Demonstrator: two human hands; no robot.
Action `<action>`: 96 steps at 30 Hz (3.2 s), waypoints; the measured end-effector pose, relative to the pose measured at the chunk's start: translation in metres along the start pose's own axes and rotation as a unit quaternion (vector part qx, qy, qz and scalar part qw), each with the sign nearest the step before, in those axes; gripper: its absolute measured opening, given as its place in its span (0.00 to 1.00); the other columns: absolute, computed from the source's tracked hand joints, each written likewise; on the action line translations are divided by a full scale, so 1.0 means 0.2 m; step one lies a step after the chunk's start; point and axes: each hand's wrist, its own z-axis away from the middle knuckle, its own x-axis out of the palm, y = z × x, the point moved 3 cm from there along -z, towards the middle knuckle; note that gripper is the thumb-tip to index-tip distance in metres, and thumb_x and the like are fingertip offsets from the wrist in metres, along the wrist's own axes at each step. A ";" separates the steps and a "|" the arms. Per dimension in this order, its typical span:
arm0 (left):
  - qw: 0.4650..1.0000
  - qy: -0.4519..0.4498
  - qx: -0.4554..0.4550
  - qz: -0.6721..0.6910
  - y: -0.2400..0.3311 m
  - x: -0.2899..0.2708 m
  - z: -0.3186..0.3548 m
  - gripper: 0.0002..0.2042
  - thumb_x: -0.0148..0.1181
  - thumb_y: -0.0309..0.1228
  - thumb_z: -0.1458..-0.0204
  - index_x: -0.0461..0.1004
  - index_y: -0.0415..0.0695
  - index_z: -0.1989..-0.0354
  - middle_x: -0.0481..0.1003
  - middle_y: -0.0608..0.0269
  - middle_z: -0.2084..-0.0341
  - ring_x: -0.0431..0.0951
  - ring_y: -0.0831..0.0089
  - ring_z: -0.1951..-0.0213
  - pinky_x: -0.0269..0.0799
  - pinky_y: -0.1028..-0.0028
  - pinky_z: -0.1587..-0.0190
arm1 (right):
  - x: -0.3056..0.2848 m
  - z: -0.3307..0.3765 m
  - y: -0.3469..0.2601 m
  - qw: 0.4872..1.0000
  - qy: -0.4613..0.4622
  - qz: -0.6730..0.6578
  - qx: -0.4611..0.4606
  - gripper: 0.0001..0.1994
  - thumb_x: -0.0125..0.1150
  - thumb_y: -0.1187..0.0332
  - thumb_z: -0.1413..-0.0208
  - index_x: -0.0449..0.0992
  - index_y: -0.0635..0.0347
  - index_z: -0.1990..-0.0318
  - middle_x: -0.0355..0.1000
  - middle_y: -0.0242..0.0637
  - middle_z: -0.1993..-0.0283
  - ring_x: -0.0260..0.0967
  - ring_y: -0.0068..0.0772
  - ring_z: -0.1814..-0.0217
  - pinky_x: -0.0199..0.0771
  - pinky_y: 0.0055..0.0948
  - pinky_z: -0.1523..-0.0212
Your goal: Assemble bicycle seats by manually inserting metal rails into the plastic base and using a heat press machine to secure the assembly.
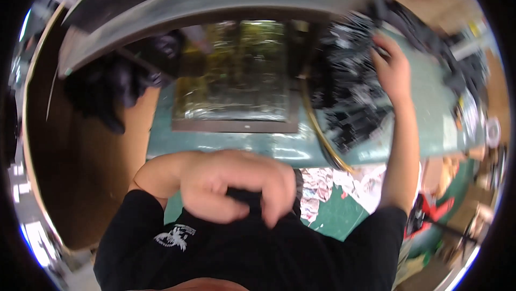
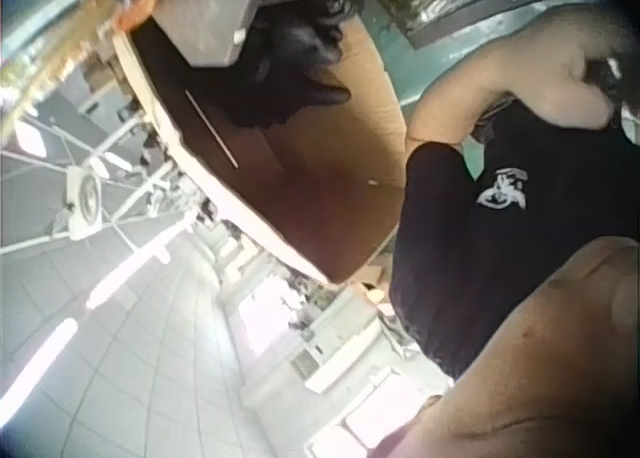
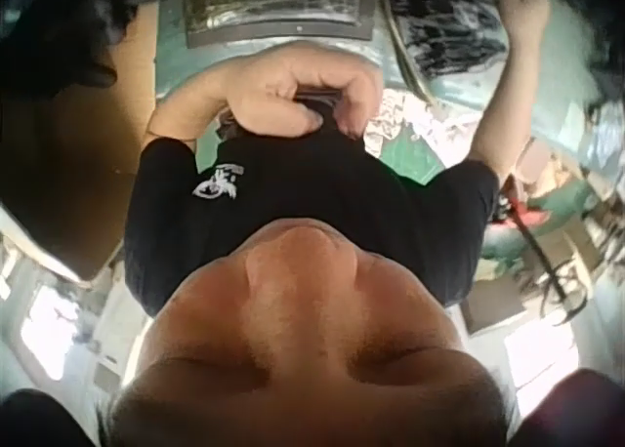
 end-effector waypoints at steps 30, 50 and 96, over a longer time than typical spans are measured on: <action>0.054 0.567 -0.475 -0.671 0.25 0.78 2.41 0.16 0.63 0.26 0.45 0.83 0.43 0.47 0.85 0.50 0.57 0.86 0.49 0.63 0.85 0.56 0.60 | 2.66 0.80 -1.75 0.673 -0.372 -0.604 0.207 0.25 0.55 0.71 0.31 0.62 0.79 0.32 0.77 0.56 0.47 0.82 0.50 0.49 0.87 0.48 0.45; 0.094 0.553 -0.604 -0.567 -0.05 0.94 1.91 0.08 0.58 0.30 0.39 0.76 0.43 0.53 0.83 0.50 0.67 0.85 0.46 0.69 0.83 0.50 0.66 | 2.54 0.48 -1.81 0.712 -0.454 -0.493 0.207 0.05 0.51 0.76 0.46 0.74 0.62 0.72 0.76 0.44 0.61 0.80 0.45 0.57 0.84 0.47 0.49; 0.448 0.283 -0.406 -0.745 0.83 -1.47 1.63 0.40 0.77 0.33 0.50 0.67 0.41 0.27 0.65 0.39 0.28 0.62 0.43 0.25 0.57 0.58 0.23 | -0.02 0.71 -0.58 0.997 -0.053 -0.035 0.053 0.13 0.66 0.79 0.39 0.83 0.64 0.48 0.82 0.39 0.51 0.81 0.29 0.50 0.81 0.30 0.46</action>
